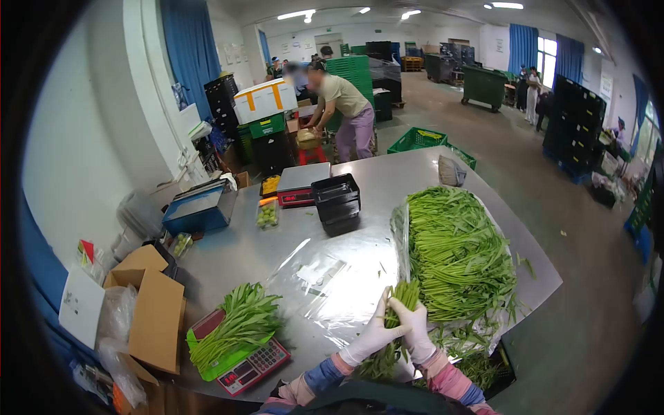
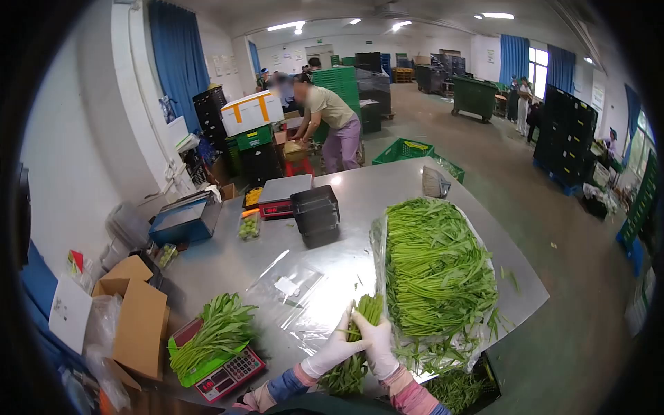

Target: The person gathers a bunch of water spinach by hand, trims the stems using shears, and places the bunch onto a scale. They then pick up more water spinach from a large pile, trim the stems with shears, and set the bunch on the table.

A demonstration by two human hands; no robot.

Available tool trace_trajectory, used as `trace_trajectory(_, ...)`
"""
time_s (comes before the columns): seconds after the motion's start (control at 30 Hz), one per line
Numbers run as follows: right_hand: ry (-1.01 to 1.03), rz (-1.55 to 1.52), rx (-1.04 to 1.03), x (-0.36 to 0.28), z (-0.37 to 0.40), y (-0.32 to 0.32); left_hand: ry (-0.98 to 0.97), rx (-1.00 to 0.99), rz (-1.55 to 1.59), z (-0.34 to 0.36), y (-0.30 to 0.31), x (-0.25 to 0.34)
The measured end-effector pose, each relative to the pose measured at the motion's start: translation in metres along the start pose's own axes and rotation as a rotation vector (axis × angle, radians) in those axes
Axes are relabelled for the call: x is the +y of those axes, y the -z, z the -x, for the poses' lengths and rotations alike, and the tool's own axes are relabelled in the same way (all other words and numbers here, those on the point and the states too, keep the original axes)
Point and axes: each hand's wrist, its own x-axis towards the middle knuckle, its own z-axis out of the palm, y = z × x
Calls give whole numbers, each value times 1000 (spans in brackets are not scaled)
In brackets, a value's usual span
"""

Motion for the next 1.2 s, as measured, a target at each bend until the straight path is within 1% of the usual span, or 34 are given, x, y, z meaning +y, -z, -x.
trace_trajectory(0.03, 2, -7, -11, 6, 4, -5, 10, 22, -8, 4, 3, 1)
trace_trajectory(0.07, 45, -14, -54, 10, 7, -8, -24, 11, -30, 5, 10, -11)
trace_trajectory(0.17, -21, 47, -170, 22, 11, -15, -40, 27, -17, 15, 29, -32)
trace_trajectory(0.2, -57, 44, -211, 25, 12, -17, -60, 47, -23, 17, 32, -32)
trace_trajectory(0.27, -129, 40, -291, 27, 14, -22, -9, 62, 35, 24, 40, -29)
trace_trajectory(0.33, -259, 158, -357, 26, 10, -21, 59, 83, 60, 31, 45, -18)
trace_trajectory(0.37, -324, 216, -386, 26, 8, -21, 45, 79, 60, 32, 50, -23)
trace_trajectory(0.4, -226, 234, -447, 29, 6, -23, 31, 73, 60, 35, 54, -32)
trace_trajectory(0.5, -105, 371, -558, 28, 3, -29, 11, 88, 65, 41, 62, -37)
trace_trajectory(0.53, -130, 412, -563, 24, 2, -31, 23, 94, 91, 44, 62, -29)
trace_trajectory(0.57, -54, 576, -615, 18, 2, -35, 36, 100, 118, 46, 63, -25)
trace_trajectory(0.63, 103, 898, -713, -2, 4, -45, 10, 6, 199, 48, 70, -35)
trace_trajectory(0.67, 107, 1072, -671, -10, 4, -49, -2, -43, 236, 48, 73, -39)
trace_trajectory(0.77, 382, 968, -447, 6, 6, -44, 121, 11, 413, 57, 71, -24)
trace_trajectory(0.8, 420, 792, -490, 5, 2, -45, 159, -28, 337, 58, 73, -21)
trace_trajectory(0.87, 611, 867, -523, -6, 0, -50, 235, -105, 185, 62, 78, -16)
trace_trajectory(0.9, 706, 903, -538, -13, 1, -53, 228, -101, 142, 64, 76, -14)
trace_trajectory(0.93, 726, 907, -566, -16, 12, -63, 220, -98, 99, 66, 72, -13)
trace_trajectory(0.97, 691, 1011, -688, -13, 11, -65, 213, -97, 55, 68, 69, -14)
trace_trajectory(1.0, 650, 1112, -810, -9, 10, -64, -2, -104, -29, 64, 68, -23)
trace_trajectory(1.03, 605, 1211, -932, -4, 11, -64, 59, -133, -15, 65, 69, -30)
trace_trajectory(1.07, 707, 1181, -871, 1, 14, -66, 120, -160, -2, 67, 71, -36)
trace_trajectory(1.1, 680, 1203, -878, 5, 15, -64, 180, -187, 9, 69, 73, -39)
trace_trajectory(1.13, 654, 1224, -885, 10, 14, -62, 175, -190, -21, 71, 73, -42)
trace_trajectory(1.17, 625, 1244, -892, 14, 14, -60, 116, -151, -16, 72, 72, -46)
trace_trajectory(1.2, 649, 1237, -887, 18, 14, -58, 59, -113, -11, 74, 69, -50)
